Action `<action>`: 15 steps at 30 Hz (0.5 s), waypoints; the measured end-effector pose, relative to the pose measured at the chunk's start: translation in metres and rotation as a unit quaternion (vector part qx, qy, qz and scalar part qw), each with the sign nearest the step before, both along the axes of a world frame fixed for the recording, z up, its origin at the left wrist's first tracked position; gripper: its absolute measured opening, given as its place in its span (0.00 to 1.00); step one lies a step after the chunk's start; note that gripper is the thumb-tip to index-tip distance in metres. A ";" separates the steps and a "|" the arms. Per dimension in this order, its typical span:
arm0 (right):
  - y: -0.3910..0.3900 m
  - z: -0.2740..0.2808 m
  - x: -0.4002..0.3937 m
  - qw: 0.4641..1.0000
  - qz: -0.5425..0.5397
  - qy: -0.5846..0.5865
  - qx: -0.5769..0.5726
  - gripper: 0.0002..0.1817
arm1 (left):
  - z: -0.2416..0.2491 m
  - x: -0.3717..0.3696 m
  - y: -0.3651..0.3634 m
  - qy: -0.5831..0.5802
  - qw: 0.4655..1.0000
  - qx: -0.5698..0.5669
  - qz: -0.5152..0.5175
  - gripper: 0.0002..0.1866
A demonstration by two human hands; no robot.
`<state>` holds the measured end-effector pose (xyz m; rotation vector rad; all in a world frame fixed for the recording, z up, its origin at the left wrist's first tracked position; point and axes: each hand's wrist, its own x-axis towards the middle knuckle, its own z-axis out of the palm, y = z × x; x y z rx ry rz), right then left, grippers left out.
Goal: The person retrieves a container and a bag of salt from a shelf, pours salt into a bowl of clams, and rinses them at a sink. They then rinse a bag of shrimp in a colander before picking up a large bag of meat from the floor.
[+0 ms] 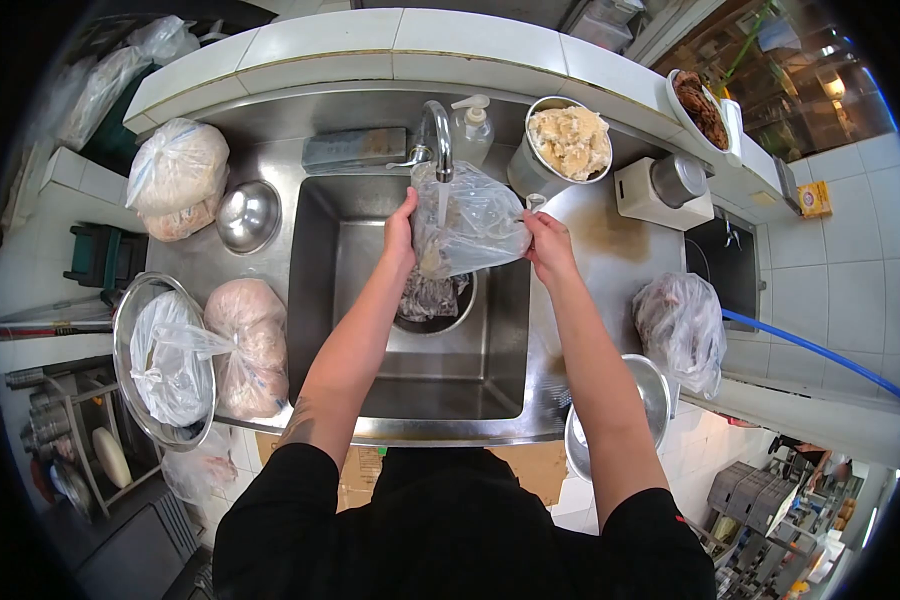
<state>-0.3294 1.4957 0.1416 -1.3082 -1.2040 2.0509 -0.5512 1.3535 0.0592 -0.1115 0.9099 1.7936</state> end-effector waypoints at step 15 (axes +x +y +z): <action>-0.002 0.003 0.002 1.000 0.013 -0.008 0.006 0.10 | 0.012 0.001 -0.001 -0.008 1.000 0.021 0.006 0.32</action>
